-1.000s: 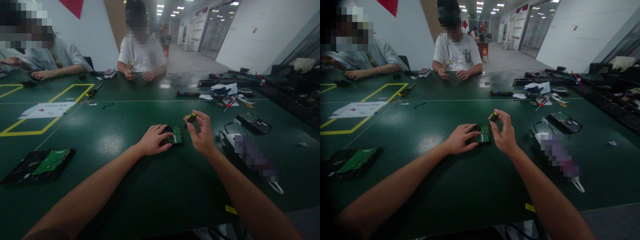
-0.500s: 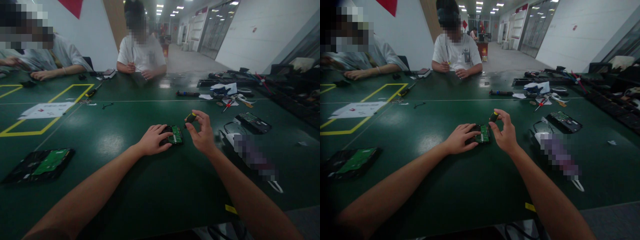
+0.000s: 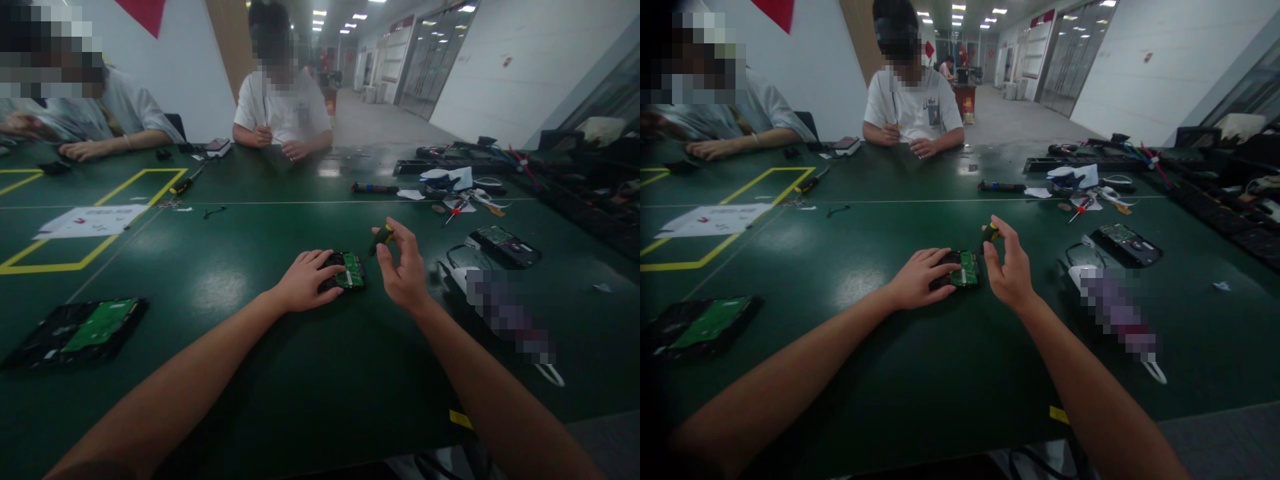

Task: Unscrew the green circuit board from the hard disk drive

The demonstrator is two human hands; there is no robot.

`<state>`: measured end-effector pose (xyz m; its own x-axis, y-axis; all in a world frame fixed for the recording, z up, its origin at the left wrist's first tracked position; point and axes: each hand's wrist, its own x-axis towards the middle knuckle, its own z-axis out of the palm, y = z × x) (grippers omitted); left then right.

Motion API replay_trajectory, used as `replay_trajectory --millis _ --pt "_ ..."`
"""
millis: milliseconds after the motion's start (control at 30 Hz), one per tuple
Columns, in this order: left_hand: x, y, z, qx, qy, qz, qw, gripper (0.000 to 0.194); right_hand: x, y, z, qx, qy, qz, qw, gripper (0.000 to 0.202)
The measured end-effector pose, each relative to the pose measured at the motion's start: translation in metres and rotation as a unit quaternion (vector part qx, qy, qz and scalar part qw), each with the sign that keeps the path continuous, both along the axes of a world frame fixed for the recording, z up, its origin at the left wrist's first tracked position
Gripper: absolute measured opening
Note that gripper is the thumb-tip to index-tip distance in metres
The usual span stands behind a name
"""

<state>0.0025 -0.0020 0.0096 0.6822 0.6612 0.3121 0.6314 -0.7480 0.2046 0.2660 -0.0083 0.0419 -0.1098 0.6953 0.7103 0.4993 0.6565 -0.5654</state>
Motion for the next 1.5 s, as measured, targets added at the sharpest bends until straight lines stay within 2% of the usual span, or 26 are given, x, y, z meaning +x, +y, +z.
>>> replay_trajectory --millis 133,333,567,767,1000,1267,1500 --pt "0.0001 0.0003 -0.0006 -0.003 -0.001 0.001 1.0 0.056 0.001 0.0014 -0.0007 0.008 0.016 0.004 1.0 0.056" --pt "0.0006 -0.0002 0.0004 0.0 0.003 0.003 1.0 0.055 -0.0014 -0.0036 0.0042 0.047 -0.022 -0.035 0.998 0.056" --pt "0.0004 0.0006 -0.0013 0.001 0.005 0.002 1.0 0.056 -0.0012 -0.0002 -0.0005 0.003 0.042 0.012 0.999 0.055" --pt "0.0006 0.0006 -0.0014 -0.003 -0.007 0.003 1.0 0.055 -0.0022 -0.0045 0.0049 0.05 -0.007 -0.038 0.998 0.054" --pt "0.0006 0.0002 -0.0005 -0.003 -0.004 0.001 1.0 0.055 -0.0017 -0.0031 0.0006 0.013 0.029 -0.008 0.999 0.056" --pt "0.0005 -0.0002 0.0003 -0.004 -0.002 0.002 1.0 0.055 -0.0026 -0.0038 0.0044 0.06 -0.01 -0.036 0.998 0.058" --pt "0.0 0.0007 -0.0027 0.004 0.003 0.003 1.0 0.056 -0.0017 -0.0037 0.0014 -0.016 0.025 0.011 1.0 0.054"
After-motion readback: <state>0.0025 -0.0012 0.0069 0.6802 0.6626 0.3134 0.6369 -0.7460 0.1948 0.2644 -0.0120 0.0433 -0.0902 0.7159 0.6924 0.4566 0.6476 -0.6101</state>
